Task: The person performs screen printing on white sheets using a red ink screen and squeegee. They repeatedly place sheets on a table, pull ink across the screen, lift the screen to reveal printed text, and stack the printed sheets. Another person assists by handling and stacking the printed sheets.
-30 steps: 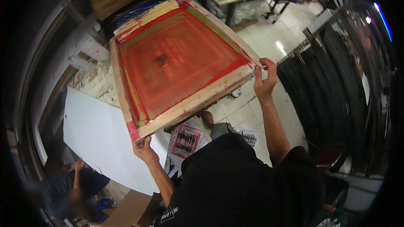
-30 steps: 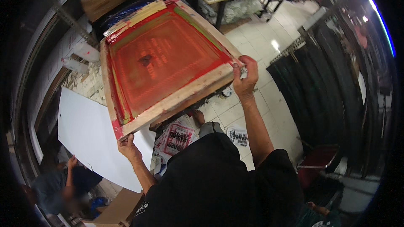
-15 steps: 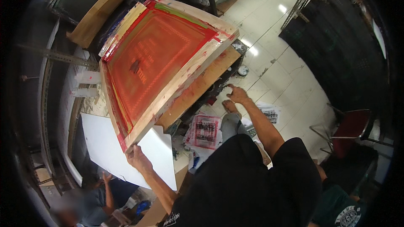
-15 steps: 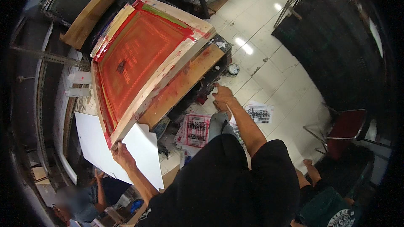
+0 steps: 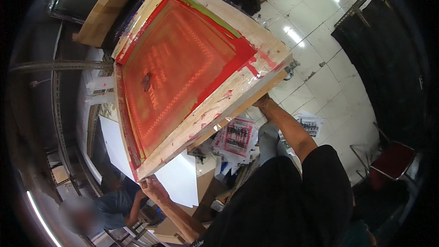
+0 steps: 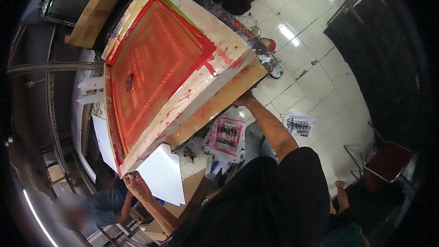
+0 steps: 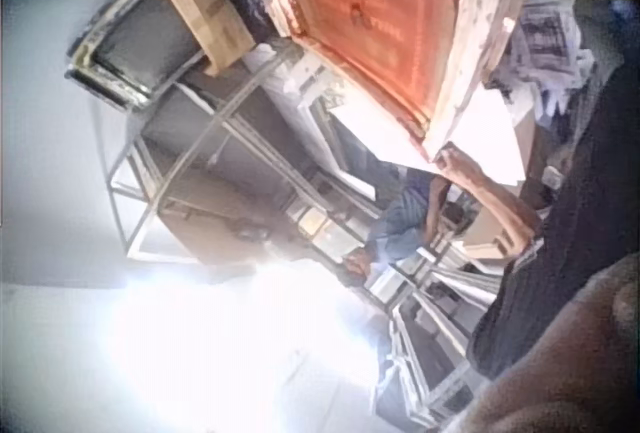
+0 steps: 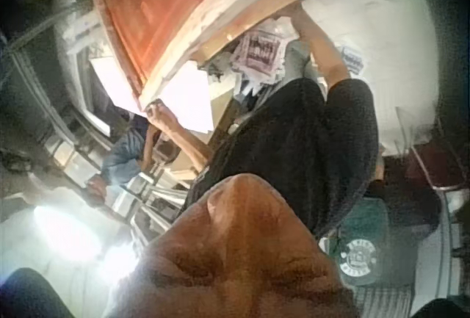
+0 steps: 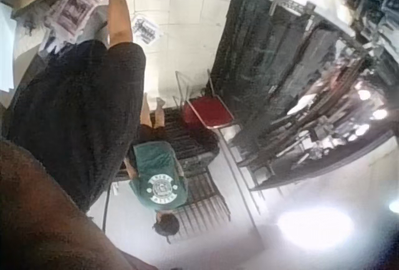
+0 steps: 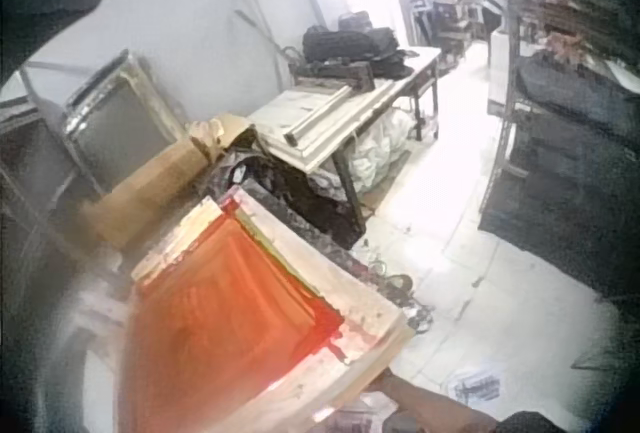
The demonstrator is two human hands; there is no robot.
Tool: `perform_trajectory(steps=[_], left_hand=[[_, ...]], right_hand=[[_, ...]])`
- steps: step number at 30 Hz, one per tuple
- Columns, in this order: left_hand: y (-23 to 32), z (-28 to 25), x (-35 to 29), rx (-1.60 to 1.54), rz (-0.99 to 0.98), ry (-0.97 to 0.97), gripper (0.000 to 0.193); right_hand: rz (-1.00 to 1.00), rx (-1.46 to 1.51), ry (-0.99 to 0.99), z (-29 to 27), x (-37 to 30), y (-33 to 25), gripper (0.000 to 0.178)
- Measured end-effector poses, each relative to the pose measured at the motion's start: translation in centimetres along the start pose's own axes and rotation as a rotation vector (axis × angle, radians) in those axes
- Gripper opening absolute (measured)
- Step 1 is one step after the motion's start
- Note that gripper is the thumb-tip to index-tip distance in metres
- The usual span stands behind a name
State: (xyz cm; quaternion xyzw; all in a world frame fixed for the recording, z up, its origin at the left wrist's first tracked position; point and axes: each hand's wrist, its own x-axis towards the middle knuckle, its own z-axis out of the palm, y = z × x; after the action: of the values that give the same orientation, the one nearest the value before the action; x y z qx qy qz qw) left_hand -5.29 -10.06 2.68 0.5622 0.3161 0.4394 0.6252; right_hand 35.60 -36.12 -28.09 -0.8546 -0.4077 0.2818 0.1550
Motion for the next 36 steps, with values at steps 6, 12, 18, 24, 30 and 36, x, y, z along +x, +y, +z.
perform_trajectory(steps=[6, 12, 18, 24, 30, 36], left_hand=[[0.4, 3.9, 1.3, 0.019, 0.026, 0.018, 0.068], [0.4, 5.6, 0.2, -0.061, -0.003, 0.16, 0.075], [-1.3, 5.5, 0.1, -0.223, -0.035, 0.148, 0.071], [-5.3, 3.6, -0.8, -0.37, -0.105, 0.388, 0.067], [-8.0, 3.4, -1.0, -0.179, -0.148, 0.425, 0.073], [-9.0, 4.3, -0.9, -0.185, -0.132, 0.406, 0.067]], right_hand=[[0.372, 0.964, -0.267, -6.5, -4.8, 5.1, 0.055], [0.071, 0.502, -0.362, -17.5, -14.8, 3.5, 0.042], [0.007, 0.284, -0.016, -31.3, -18.3, -2.1, 0.037], [-0.14, -0.026, 0.124, -31.8, -12.4, 0.8, 0.04], [-0.248, -0.012, -0.047, -25.3, -12.7, -0.7, 0.05], [-0.298, 0.216, 0.195, -18.6, -13.8, -5.5, 0.045]])
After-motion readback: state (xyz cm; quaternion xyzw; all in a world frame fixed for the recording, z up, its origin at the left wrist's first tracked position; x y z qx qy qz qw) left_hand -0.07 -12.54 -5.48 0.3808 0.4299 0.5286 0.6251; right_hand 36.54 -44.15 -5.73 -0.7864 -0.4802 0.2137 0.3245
